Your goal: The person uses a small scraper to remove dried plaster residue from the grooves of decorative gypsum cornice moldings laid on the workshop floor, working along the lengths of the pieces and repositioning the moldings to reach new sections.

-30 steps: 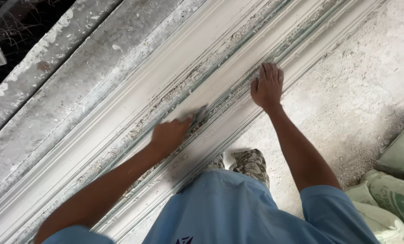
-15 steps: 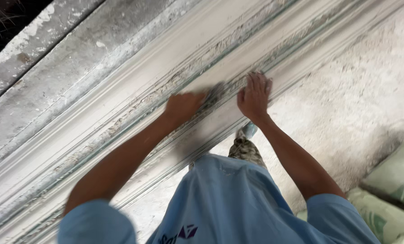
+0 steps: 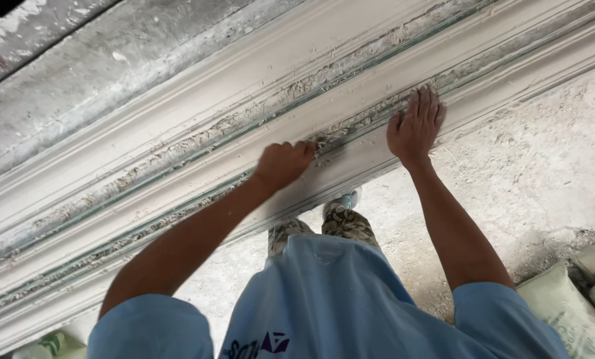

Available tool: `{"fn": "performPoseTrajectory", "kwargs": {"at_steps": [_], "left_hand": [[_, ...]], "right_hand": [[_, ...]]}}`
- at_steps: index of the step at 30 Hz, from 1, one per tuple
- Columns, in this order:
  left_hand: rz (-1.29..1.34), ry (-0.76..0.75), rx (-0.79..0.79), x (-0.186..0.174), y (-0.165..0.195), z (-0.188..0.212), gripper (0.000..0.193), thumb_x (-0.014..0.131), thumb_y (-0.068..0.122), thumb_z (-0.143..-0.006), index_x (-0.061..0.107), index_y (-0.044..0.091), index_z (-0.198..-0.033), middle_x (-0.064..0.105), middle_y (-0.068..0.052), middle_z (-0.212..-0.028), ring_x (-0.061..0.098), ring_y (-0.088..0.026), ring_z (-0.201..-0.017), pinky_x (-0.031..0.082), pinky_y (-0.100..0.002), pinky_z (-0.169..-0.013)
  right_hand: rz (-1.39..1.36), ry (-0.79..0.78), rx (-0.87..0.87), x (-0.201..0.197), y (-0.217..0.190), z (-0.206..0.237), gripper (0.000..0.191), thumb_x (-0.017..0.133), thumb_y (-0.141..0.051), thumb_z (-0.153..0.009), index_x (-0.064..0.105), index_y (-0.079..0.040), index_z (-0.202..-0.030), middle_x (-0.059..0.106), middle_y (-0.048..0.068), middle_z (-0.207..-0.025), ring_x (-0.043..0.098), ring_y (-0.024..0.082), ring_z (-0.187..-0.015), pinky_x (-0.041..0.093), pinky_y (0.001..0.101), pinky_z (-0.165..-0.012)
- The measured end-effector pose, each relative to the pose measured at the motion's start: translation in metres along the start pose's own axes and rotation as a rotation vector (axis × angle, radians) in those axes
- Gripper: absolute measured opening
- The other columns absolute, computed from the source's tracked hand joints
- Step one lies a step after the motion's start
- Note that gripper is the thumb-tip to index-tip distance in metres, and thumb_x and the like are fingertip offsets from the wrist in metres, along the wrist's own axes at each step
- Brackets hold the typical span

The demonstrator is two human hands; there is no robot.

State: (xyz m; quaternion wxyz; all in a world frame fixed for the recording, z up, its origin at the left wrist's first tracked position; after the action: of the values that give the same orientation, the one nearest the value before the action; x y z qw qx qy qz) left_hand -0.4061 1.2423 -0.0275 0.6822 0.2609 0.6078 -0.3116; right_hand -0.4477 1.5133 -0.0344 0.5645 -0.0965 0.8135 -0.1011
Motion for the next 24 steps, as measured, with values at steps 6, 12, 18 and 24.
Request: {"fn": "performPoseTrajectory", "kwargs": {"at_steps": [6, 12, 18, 24], "left_hand": [[0.252, -0.325, -0.247, -0.009, -0.063, 0.113, 0.033, 0.049, 0.028, -0.107, 0.060, 0.013, -0.134, 0.071, -0.010, -0.106, 0.069, -0.024, -0.065, 0.057, -0.040, -0.049], [0.485, -0.168, -0.298, -0.040, -0.092, 0.111, 0.038, 0.051, 0.039, -0.103, 0.066, 0.024, -0.135, 0.072, -0.008, -0.083, 0.068, -0.021, -0.063, 0.058, -0.040, -0.056], [0.513, 0.095, -0.167, -0.040, -0.033, -0.077, 0.029, 0.055, 0.035, -0.103, 0.072, 0.025, -0.125, 0.076, -0.007, -0.089, 0.071, -0.030, -0.077, 0.057, -0.048, -0.065], [0.387, -0.244, -0.149, -0.031, -0.045, -0.005, 0.043, 0.051, 0.028, -0.101, 0.055, 0.023, -0.144, 0.073, -0.010, -0.087, 0.072, -0.031, -0.072, 0.056, -0.049, -0.055]], "right_hand": [[0.038, 0.012, 0.002, 0.001, 0.004, 0.003, 0.059, 0.058, -0.021, -0.098, 0.049, 0.014, -0.145, 0.046, 0.032, -0.154, 0.036, 0.049, -0.148, 0.020, 0.0644, -0.123], [0.027, -0.029, 0.047, 0.012, 0.007, 0.005, 0.060, 0.060, -0.021, -0.094, 0.051, 0.014, -0.141, 0.047, 0.032, -0.152, 0.036, 0.048, -0.146, 0.019, 0.0653, -0.122], [0.018, 0.004, 0.014, 0.010, 0.010, 0.010, 0.057, 0.059, -0.021, -0.098, 0.053, 0.013, -0.143, 0.047, 0.030, -0.154, 0.035, 0.047, -0.149, 0.019, 0.0646, -0.124], [0.089, 0.027, 0.008, 0.002, 0.009, 0.007, 0.056, 0.058, -0.024, -0.099, 0.054, 0.013, -0.141, 0.048, 0.030, -0.154, 0.037, 0.046, -0.149, 0.020, 0.0621, -0.125]]}}
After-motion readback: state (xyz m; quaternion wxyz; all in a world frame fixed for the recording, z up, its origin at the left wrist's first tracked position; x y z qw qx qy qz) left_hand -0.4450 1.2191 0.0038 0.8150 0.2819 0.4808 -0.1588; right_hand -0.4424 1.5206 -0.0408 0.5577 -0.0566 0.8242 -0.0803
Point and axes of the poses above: each hand's wrist, its own z-axis away from the middle knuckle, its own x-axis out of the palm, y = z × x, the point moved 9 cm from there along -z, towards the middle knuckle
